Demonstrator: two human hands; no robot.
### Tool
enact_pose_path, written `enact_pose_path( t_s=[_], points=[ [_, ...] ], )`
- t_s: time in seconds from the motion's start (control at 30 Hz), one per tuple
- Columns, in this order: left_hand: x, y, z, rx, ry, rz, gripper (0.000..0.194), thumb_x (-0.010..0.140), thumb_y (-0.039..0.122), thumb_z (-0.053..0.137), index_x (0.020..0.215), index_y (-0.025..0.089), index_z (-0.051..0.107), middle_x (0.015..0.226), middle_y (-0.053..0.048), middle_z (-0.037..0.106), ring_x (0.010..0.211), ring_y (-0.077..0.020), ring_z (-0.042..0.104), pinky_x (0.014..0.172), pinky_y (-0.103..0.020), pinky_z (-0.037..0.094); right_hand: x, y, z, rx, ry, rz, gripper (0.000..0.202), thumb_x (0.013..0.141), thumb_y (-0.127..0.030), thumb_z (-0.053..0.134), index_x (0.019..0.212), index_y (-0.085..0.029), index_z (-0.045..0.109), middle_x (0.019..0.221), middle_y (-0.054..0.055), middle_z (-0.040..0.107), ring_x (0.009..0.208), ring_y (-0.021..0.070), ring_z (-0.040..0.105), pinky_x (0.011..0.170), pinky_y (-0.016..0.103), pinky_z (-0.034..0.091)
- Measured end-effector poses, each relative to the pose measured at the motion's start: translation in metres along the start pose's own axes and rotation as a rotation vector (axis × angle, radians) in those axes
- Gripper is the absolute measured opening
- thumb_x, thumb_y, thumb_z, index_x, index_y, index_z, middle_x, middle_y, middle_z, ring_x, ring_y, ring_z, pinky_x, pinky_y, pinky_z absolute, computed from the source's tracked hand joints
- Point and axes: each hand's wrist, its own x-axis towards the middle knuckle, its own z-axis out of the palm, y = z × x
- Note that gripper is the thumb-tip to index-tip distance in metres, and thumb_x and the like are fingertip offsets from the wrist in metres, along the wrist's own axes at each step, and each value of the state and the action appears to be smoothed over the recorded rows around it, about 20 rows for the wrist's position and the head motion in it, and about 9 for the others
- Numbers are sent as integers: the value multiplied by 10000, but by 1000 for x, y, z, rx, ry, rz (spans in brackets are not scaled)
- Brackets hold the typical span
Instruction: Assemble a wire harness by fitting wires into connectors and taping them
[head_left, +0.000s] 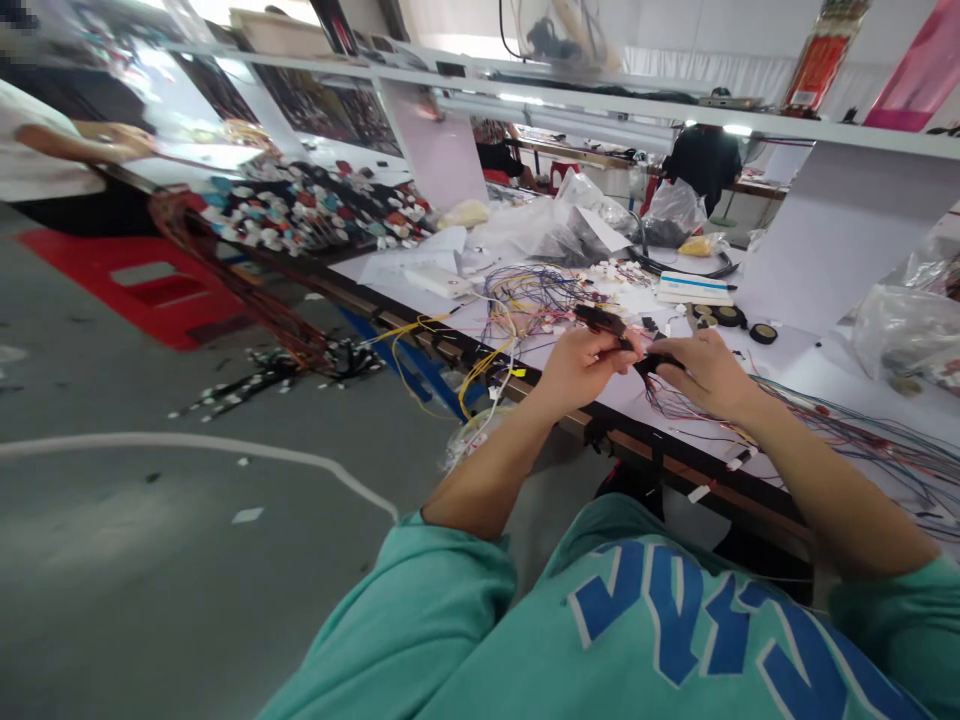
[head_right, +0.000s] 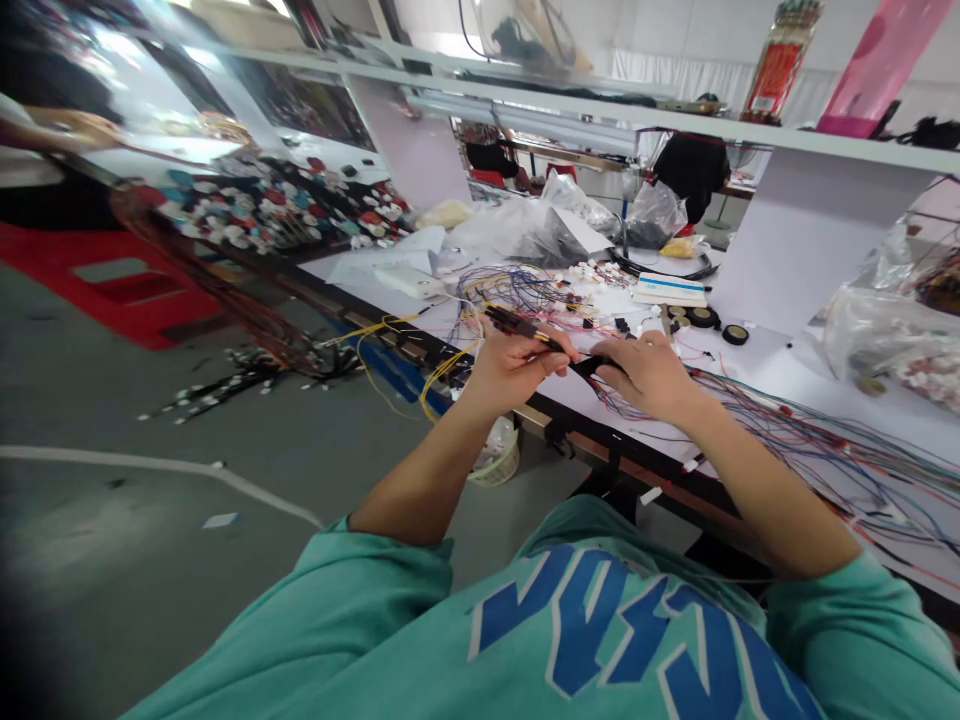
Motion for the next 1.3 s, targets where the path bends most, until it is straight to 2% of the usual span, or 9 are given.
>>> enact_pose_path(
  t_s=[0.17, 0.43, 0.53, 0.73, 0.87, 1.03, 1.13, 1.2, 1.3],
  points=[
    [6, 3, -4, 64, 37, 117, 222, 768, 342, 574, 639, 169, 629, 673, -7, 656, 665, -125, 596, 677, -251, 477, 31, 2, 34, 525, -9, 67, 204, 785, -308, 481, 902, -172, 578, 998, 92, 623, 944, 196, 558, 805, 355, 417],
    [5, -35, 5, -484, 264, -139, 323, 694, 480, 654, 803, 185, 582, 686, 12, 634, 553, -115, 601, 565, -252, 503, 13, -15, 48, 1137, -161, 379, 421, 774, -604, 466, 694, -190, 460, 593, -33, 483, 482, 69, 419, 477, 227, 344],
    [-1, -36, 11, -509, 280, -241, 392, 660, 517, 668, 848, 183, 587, 681, 16, 634, 534, -98, 581, 548, -228, 487, 12, -16, 50, 1030, -109, 427, 360, 763, -523, 505, 643, -188, 447, 572, -48, 436, 481, 58, 375, 467, 215, 301],
    [-8, -18, 2, -162, 66, -335, 248, 670, 382, 663, 668, 134, 648, 609, 15, 611, 584, -94, 541, 567, -194, 435, 11, -15, 58, 713, -3, 407, 228, 781, -346, 405, 640, -186, 486, 562, -37, 457, 531, 89, 424, 521, 235, 335],
    [-5, -15, -8, 17, -17, -386, 200, 683, 318, 621, 650, 128, 674, 572, 16, 611, 534, -101, 536, 520, -196, 417, 5, -14, 59, 548, 8, 355, 242, 827, -307, 385, 915, -166, 562, 644, -4, 572, 594, 127, 530, 574, 270, 411],
    [0, -12, -9, 154, -91, -347, 184, 694, 270, 572, 619, 141, 679, 543, 11, 620, 508, -114, 552, 493, -198, 418, -1, -28, 45, -43, 190, -141, 306, 834, -177, 481, 1137, -209, 509, 1110, 87, 619, 1064, 189, 541, 883, 371, 405],
    [3, -12, -6, 142, -102, -337, 198, 685, 294, 580, 646, 132, 687, 575, -3, 636, 505, -114, 555, 476, -197, 415, 0, -45, 32, -350, 168, -527, 218, 879, -107, 407, 967, -214, 576, 972, 22, 659, 1023, 146, 549, 921, 329, 365],
    [3, -13, -6, 56, -101, -392, 224, 678, 317, 583, 675, 117, 683, 549, -7, 615, 438, -101, 519, 417, -194, 391, -2, -53, 23, -470, 125, -588, 212, 889, -110, 393, 865, -194, 586, 820, 10, 656, 853, 137, 581, 795, 298, 395],
    [0, -12, -6, -108, -102, -444, 216, 658, 310, 591, 678, 108, 665, 502, -8, 583, 421, -104, 517, 395, -193, 394, -8, -51, 13, -425, 46, -393, 163, 890, -246, 443, 900, -176, 590, 772, 32, 656, 710, 146, 577, 642, 293, 373]
  ],
)
